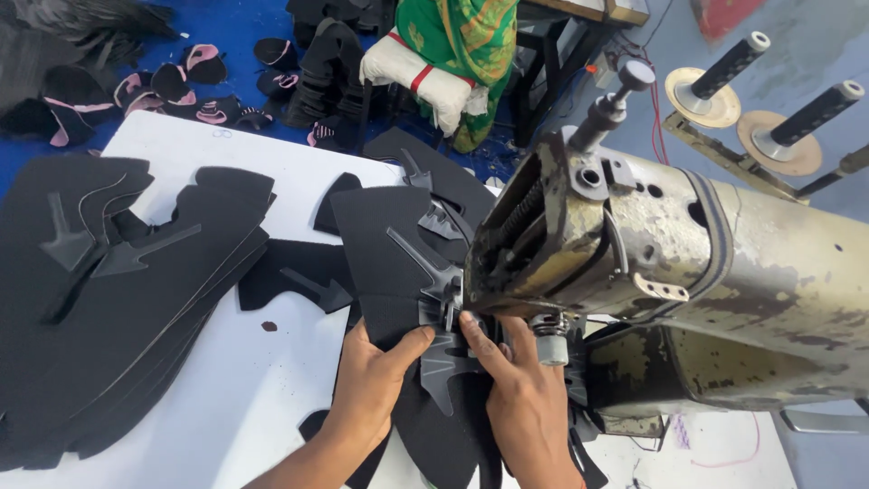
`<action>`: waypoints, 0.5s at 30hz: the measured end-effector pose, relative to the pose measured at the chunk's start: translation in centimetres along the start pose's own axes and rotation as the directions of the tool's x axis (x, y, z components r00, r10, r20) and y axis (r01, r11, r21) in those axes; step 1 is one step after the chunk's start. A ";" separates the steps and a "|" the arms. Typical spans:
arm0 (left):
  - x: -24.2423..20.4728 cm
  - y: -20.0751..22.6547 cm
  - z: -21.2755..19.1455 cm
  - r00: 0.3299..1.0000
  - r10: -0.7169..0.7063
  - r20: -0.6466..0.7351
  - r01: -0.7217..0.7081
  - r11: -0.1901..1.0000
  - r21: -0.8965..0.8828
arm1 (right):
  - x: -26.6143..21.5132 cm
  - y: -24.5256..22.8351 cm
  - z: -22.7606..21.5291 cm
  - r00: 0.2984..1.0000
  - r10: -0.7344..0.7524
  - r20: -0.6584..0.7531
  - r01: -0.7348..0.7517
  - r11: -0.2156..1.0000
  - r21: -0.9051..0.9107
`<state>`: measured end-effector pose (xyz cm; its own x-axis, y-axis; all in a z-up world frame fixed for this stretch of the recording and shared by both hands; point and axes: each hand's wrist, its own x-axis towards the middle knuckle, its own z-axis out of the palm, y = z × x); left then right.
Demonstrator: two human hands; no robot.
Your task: Sewing black synthetic material components together using an industrial sewing machine to assemble a shoe upper.
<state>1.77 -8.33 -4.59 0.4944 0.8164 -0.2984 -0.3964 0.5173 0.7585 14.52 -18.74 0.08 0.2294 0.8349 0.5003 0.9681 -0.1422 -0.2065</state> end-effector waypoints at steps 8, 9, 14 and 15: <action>-0.2 0.6 0.1 1.000 -0.001 -0.011 0.002 0.998 0.058 | -0.9 0.3 0.4 0.982 0.125 0.141 -0.131 0.991 0.032; 0.0 0.6 0.1 1.000 0.007 0.003 -0.007 0.997 0.075 | -0.9 0.3 0.5 0.982 0.131 0.139 -0.134 0.991 0.010; 0.7 -0.3 -0.5 0.999 0.029 0.028 -0.031 0.998 0.056 | -1.0 0.3 0.7 0.995 0.073 0.072 -0.074 0.997 0.010; 0.7 -0.3 -0.6 0.996 0.066 0.056 -0.067 0.998 0.014 | -1.1 0.3 0.8 0.991 0.104 0.088 -0.107 0.994 0.028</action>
<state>1.77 -7.80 -5.40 0.5094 0.8333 -0.2149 -0.4176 0.4577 0.7849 14.43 -19.32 -1.19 0.3193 0.8591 0.4000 0.9347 -0.2160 -0.2822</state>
